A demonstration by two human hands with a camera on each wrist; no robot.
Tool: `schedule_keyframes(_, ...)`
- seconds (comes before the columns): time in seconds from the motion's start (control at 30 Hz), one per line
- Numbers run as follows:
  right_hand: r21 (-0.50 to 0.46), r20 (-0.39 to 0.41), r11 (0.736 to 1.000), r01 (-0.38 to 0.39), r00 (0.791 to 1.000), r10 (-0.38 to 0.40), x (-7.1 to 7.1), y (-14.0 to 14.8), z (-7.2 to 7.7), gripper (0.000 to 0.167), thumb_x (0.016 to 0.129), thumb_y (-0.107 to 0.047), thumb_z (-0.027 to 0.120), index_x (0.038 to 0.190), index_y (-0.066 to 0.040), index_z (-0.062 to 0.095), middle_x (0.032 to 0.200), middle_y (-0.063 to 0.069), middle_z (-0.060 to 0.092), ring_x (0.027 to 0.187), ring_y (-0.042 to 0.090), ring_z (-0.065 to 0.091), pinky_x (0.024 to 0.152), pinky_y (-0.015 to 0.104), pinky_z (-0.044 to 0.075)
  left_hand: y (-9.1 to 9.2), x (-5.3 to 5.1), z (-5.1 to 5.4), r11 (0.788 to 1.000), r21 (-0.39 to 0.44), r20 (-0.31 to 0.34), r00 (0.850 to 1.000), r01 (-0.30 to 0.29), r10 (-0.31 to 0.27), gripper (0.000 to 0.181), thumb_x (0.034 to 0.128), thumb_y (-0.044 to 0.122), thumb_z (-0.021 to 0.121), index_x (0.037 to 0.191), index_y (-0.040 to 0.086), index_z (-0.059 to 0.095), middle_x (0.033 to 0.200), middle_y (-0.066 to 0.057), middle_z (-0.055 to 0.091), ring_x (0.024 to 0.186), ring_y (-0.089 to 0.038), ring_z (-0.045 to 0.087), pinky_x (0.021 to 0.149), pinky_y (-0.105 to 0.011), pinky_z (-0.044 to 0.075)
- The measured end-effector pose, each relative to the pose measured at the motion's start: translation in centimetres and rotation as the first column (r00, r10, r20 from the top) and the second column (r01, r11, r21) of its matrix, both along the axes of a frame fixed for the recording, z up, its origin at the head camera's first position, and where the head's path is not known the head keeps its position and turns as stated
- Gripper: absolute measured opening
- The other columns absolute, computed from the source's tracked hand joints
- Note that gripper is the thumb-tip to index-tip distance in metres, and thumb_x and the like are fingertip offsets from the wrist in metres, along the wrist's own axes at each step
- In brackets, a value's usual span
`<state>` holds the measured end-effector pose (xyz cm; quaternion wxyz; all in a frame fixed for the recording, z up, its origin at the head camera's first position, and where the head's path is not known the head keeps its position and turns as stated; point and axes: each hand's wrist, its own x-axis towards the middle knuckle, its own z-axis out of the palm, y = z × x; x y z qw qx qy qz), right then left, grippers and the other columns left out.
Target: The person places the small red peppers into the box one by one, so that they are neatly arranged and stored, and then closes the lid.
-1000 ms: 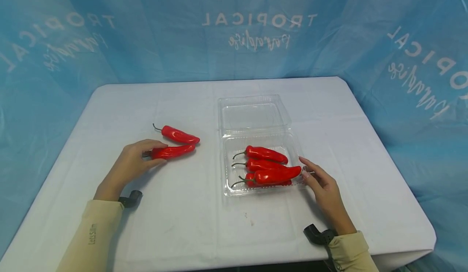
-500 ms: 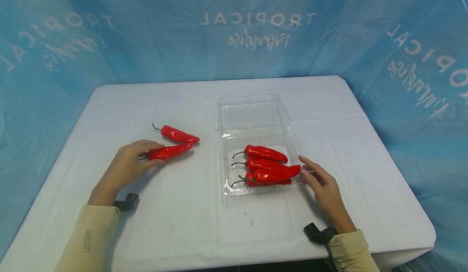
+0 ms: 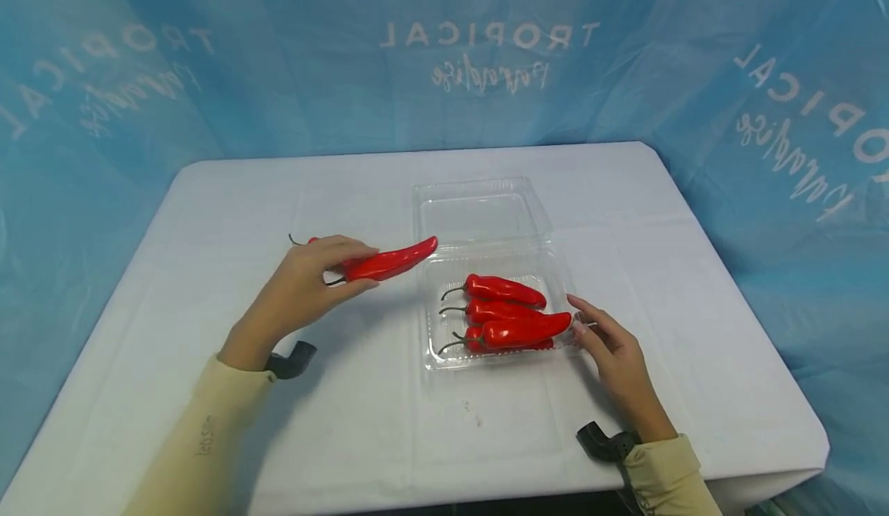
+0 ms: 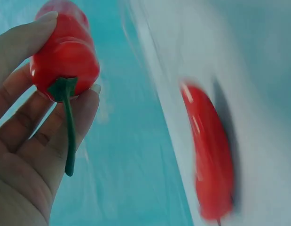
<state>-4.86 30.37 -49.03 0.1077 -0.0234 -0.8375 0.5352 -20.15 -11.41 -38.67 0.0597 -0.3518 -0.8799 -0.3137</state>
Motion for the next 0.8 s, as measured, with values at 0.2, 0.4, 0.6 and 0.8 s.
schedule_keyframes(0.2, -0.011, -0.019, 1.0, 0.004, 1.0, -0.004, -0.8, 0.1, 0.5, 0.042, 0.106, -0.02, 0.057, 0.147, -0.024, 0.057, 0.12, 0.002, 0.062, 0.095, 0.02, 0.065, 0.085, 0.02, 0.055, 6.6, -0.5, 1.2, 0.983, -0.045, 0.04, 0.984, 0.178, -0.176, 0.041, 0.0846, 0.026, 0.086, 0.123, 0.017, 0.073, 0.11, 0.004, 0.072, 0.094, -0.01, 0.064, 0.082, -0.035, 0.06)
schedule_keyframes(0.4, -0.002, -0.016, 1.0, -0.001, 1.0, 0.001, -1.0, 0.1, 0.0, 0.042, 0.105, -0.021, 0.059, 0.147, -0.024, 0.057, 0.125, 0.003, 0.064, 0.097, 0.017, 0.064, 0.085, 0.019, 0.055, 10.5, 0.0, 0.1, 0.939, -0.077, 0.041, 0.942, 0.334, -0.332, 0.041, 0.0843, 0.021, 0.087, 0.122, 0.012, 0.074, 0.111, 0.002, 0.073, 0.096, -0.01, 0.066, 0.083, -0.026, 0.058)
schedule_keyframes(0.6, 0.014, 0.003, 1.0, 0.004, 1.0, -0.004, -0.3, 0.0, -0.3, 0.042, 0.105, -0.022, 0.059, 0.147, -0.024, 0.057, 0.129, 0.004, 0.064, 0.098, 0.017, 0.065, 0.085, 0.018, 0.055, 12.2, 0.9, -1.3, 0.924, -0.095, 0.072, 0.928, 0.37, -0.364, 0.043, 0.085, 0.026, 0.086, 0.124, 0.012, 0.073, 0.114, 0.0, 0.073, 0.103, -0.012, 0.067, 0.088, -0.026, 0.057)
schedule_keyframes(0.8, 0.028, 0.009, 1.0, 0.012, 1.0, -0.013, 0.1, 0.2, -0.4, 0.042, 0.105, -0.023, 0.059, 0.147, -0.025, 0.057, 0.129, 0.005, 0.064, 0.098, 0.016, 0.065, 0.085, 0.018, 0.054, 13.5, 1.2, -2.2, 0.926, -0.086, 0.1, 0.928, 0.368, -0.36, 0.042, 0.0868, 0.028, 0.084, 0.124, 0.012, 0.073, 0.115, 0.001, 0.073, 0.102, -0.01, 0.067, 0.088, -0.022, 0.056)
